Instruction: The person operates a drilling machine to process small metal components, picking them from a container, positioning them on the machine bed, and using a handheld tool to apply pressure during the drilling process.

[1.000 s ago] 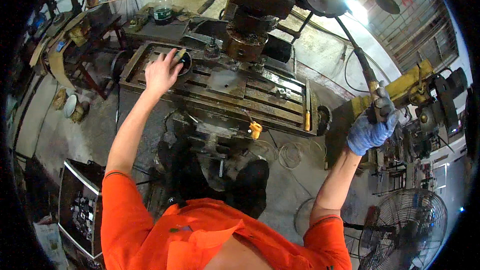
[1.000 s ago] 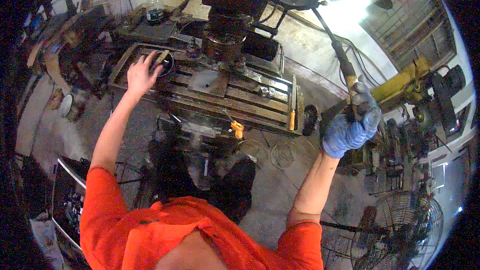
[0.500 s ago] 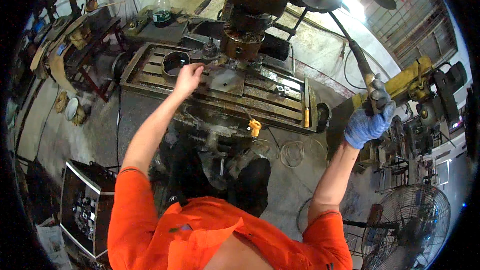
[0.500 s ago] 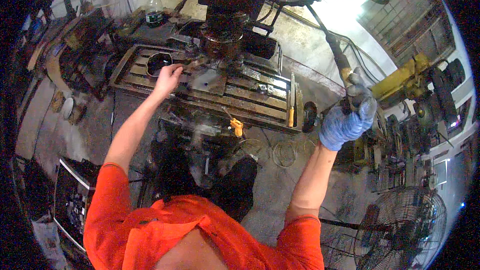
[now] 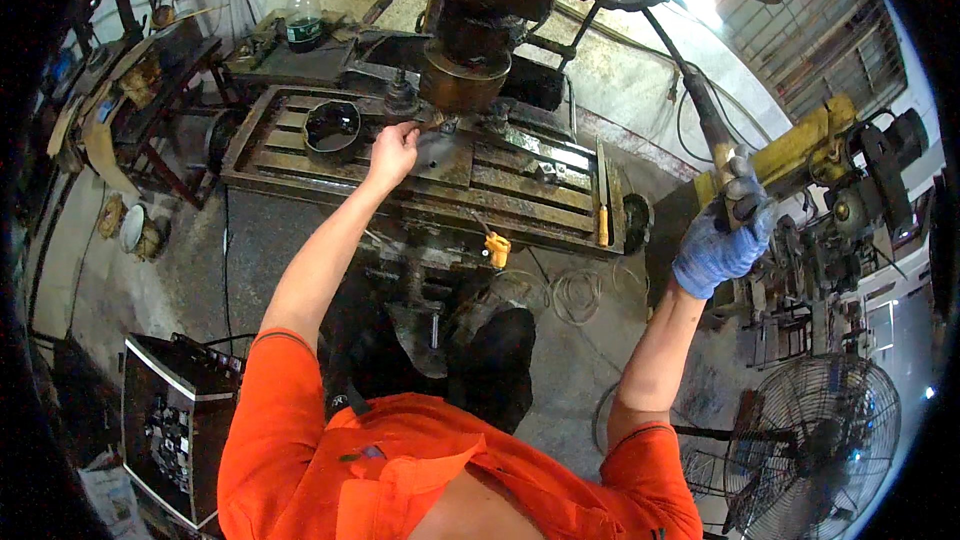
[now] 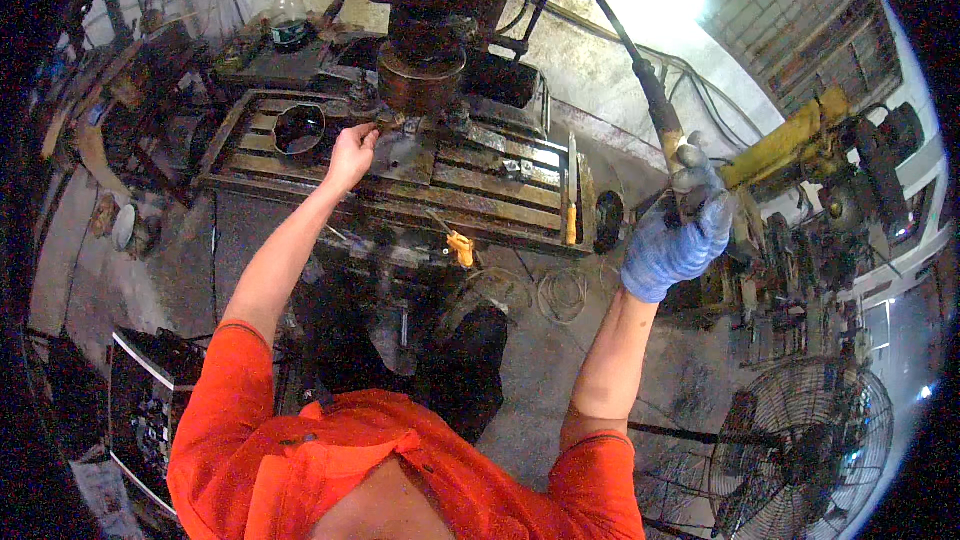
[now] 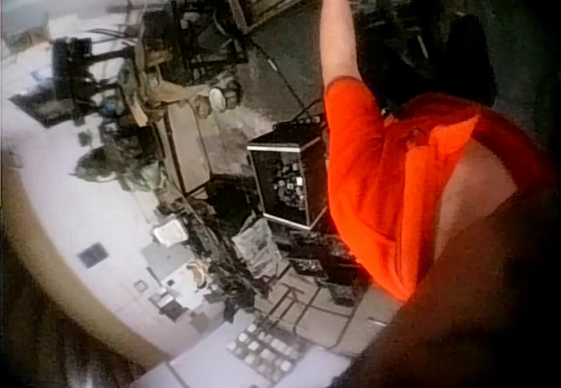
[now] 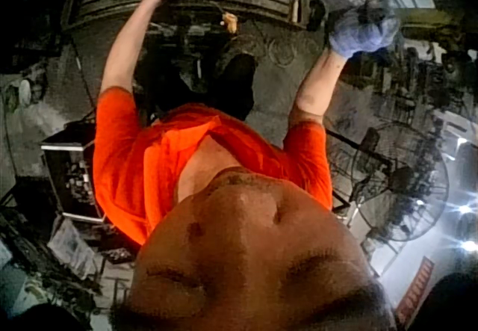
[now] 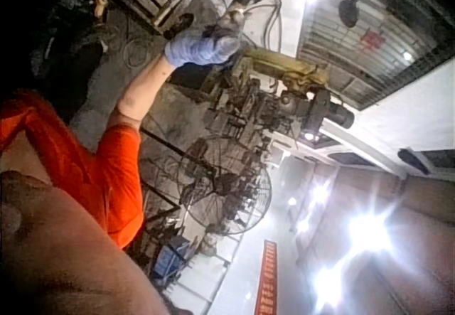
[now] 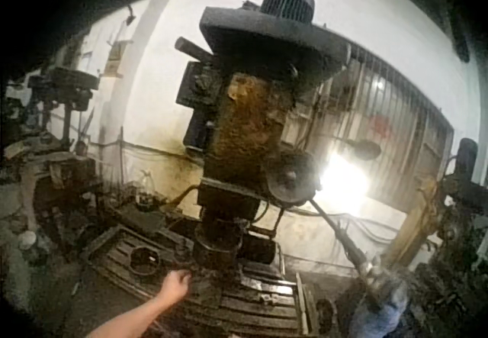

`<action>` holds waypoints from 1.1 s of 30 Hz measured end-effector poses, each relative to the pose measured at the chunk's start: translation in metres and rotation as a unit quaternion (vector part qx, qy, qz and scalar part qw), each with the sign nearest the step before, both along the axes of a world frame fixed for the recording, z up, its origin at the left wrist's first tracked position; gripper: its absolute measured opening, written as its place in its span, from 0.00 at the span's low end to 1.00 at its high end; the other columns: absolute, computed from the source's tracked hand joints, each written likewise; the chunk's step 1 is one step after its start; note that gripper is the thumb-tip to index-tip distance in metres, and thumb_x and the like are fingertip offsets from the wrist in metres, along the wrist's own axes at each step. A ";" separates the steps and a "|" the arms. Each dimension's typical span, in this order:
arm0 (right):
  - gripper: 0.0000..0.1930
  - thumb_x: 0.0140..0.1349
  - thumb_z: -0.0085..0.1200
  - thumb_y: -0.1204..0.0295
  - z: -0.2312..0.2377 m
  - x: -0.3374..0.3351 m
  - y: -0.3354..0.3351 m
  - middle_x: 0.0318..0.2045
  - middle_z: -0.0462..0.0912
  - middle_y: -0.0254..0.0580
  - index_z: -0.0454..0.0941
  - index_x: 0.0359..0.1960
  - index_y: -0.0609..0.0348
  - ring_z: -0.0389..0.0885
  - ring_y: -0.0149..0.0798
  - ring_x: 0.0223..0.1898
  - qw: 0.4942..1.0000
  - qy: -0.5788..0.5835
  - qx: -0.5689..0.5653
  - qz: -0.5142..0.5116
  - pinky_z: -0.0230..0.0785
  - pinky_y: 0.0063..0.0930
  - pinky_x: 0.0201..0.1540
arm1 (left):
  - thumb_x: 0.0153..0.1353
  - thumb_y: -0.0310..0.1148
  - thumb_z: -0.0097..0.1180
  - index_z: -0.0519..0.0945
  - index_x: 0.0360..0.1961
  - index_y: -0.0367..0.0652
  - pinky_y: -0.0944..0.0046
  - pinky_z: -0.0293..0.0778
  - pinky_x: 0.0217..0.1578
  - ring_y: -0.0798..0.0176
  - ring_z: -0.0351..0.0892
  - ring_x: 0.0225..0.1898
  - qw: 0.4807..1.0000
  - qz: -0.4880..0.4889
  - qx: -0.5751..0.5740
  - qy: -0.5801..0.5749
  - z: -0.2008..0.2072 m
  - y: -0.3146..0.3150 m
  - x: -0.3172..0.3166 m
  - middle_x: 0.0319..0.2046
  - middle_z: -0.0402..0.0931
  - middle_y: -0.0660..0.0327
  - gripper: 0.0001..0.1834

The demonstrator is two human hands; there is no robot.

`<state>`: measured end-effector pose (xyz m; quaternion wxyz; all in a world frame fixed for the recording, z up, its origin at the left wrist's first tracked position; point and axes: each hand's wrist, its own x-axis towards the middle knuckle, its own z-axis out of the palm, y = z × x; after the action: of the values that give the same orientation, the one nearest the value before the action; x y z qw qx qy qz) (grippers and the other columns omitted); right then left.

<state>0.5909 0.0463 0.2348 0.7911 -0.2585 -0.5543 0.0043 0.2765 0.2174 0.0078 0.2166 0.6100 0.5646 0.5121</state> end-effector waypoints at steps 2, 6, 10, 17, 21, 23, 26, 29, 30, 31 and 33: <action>0.18 0.60 0.40 0.61 -0.004 0.002 0.001 0.27 0.75 0.46 0.72 0.23 0.65 0.73 0.46 0.41 1.000 0.002 0.002 0.011 0.53 0.50 0.57 | 0.55 0.32 0.48 0.77 0.39 0.37 0.58 0.70 0.36 0.48 0.76 0.37 1.000 -0.026 -0.018 -0.002 0.010 -0.009 0.000 0.32 0.76 0.45 0.14; 0.16 0.61 0.38 0.64 -0.006 0.001 0.000 0.24 0.72 0.43 0.63 0.18 0.59 0.71 0.44 0.39 0.999 -0.014 0.007 0.044 0.52 0.44 0.56 | 0.55 0.32 0.48 0.77 0.38 0.35 0.59 0.70 0.37 0.50 0.77 0.36 0.996 -0.061 -0.059 -0.009 0.018 -0.022 -0.004 0.32 0.77 0.47 0.13; 0.18 0.61 0.39 0.61 -0.015 -0.001 -0.002 0.25 0.73 0.43 0.62 0.16 0.59 0.71 0.43 0.39 1.000 -0.009 -0.016 -0.014 0.53 0.44 0.55 | 0.56 0.32 0.48 0.77 0.38 0.35 0.60 0.70 0.36 0.50 0.77 0.35 0.995 -0.086 -0.041 0.014 0.025 -0.038 -0.005 0.32 0.77 0.47 0.13; 0.19 0.60 0.40 0.60 -0.030 0.002 0.003 0.26 0.75 0.44 0.69 0.19 0.62 0.72 0.41 0.38 1.000 0.009 0.000 0.023 0.56 0.43 0.54 | 0.55 0.32 0.47 0.76 0.38 0.34 0.61 0.70 0.31 0.53 0.77 0.29 0.994 -0.093 0.021 0.050 0.029 -0.048 -0.004 0.27 0.76 0.47 0.14; 0.18 0.61 0.40 0.62 -0.035 0.000 0.004 0.25 0.75 0.43 0.68 0.18 0.61 0.71 0.41 0.36 1.000 0.003 0.003 0.023 0.57 0.42 0.52 | 0.55 0.31 0.48 0.76 0.38 0.36 0.56 0.70 0.34 0.47 0.76 0.34 0.994 -0.098 0.005 0.051 0.037 -0.056 -0.003 0.31 0.76 0.46 0.12; 0.18 0.61 0.39 0.62 -0.037 -0.002 0.004 0.25 0.74 0.43 0.67 0.17 0.61 0.71 0.41 0.36 1.000 0.007 0.004 0.021 0.57 0.42 0.52 | 0.55 0.31 0.48 0.76 0.38 0.36 0.56 0.70 0.34 0.47 0.75 0.34 0.994 -0.096 0.008 0.047 0.034 -0.055 -0.005 0.30 0.76 0.47 0.12; 0.18 0.60 0.39 0.62 -0.044 0.003 0.007 0.25 0.74 0.44 0.68 0.19 0.63 0.72 0.41 0.37 0.999 -0.016 0.016 0.023 0.56 0.42 0.52 | 0.55 0.31 0.48 0.76 0.38 0.36 0.56 0.70 0.34 0.47 0.75 0.34 0.994 -0.093 0.013 0.054 0.031 -0.054 -0.006 0.31 0.76 0.47 0.12; 0.18 0.60 0.40 0.61 -0.043 0.008 0.008 0.25 0.74 0.44 0.69 0.19 0.63 0.72 0.41 0.36 0.999 -0.036 0.022 0.012 0.57 0.41 0.51 | 0.55 0.31 0.47 0.76 0.38 0.36 0.56 0.70 0.34 0.47 0.75 0.34 0.994 -0.097 0.011 0.048 0.031 -0.053 -0.005 0.31 0.76 0.47 0.12; 0.18 0.60 0.40 0.61 -0.041 0.012 0.007 0.25 0.74 0.44 0.69 0.19 0.63 0.71 0.40 0.35 0.998 -0.050 0.024 0.008 0.57 0.40 0.50 | 0.55 0.31 0.47 0.76 0.38 0.36 0.56 0.70 0.34 0.46 0.75 0.34 0.994 -0.098 0.005 0.045 0.031 -0.053 -0.004 0.31 0.76 0.47 0.12; 0.18 0.60 0.40 0.61 -0.040 0.010 0.005 0.25 0.75 0.44 0.69 0.19 0.63 0.71 0.40 0.34 0.998 -0.059 0.026 0.003 0.58 0.40 0.49 | 0.55 0.31 0.47 0.76 0.38 0.37 0.56 0.70 0.34 0.46 0.75 0.34 0.994 -0.099 -0.001 0.047 0.032 -0.054 -0.005 0.31 0.76 0.47 0.12; 0.18 0.59 0.41 0.61 -0.028 0.005 0.004 0.24 0.74 0.40 0.73 0.23 0.64 0.69 0.35 0.29 0.997 -0.061 0.037 -0.015 0.60 0.33 0.42 | 0.55 0.31 0.47 0.76 0.39 0.37 0.56 0.70 0.35 0.46 0.75 0.35 0.994 -0.099 -0.004 0.047 0.031 -0.052 -0.005 0.31 0.76 0.47 0.12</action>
<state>0.5963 0.0506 0.2073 0.7648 -0.2370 -0.5974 -0.0438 0.2715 0.1654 0.0389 0.2413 0.6856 0.5132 0.4565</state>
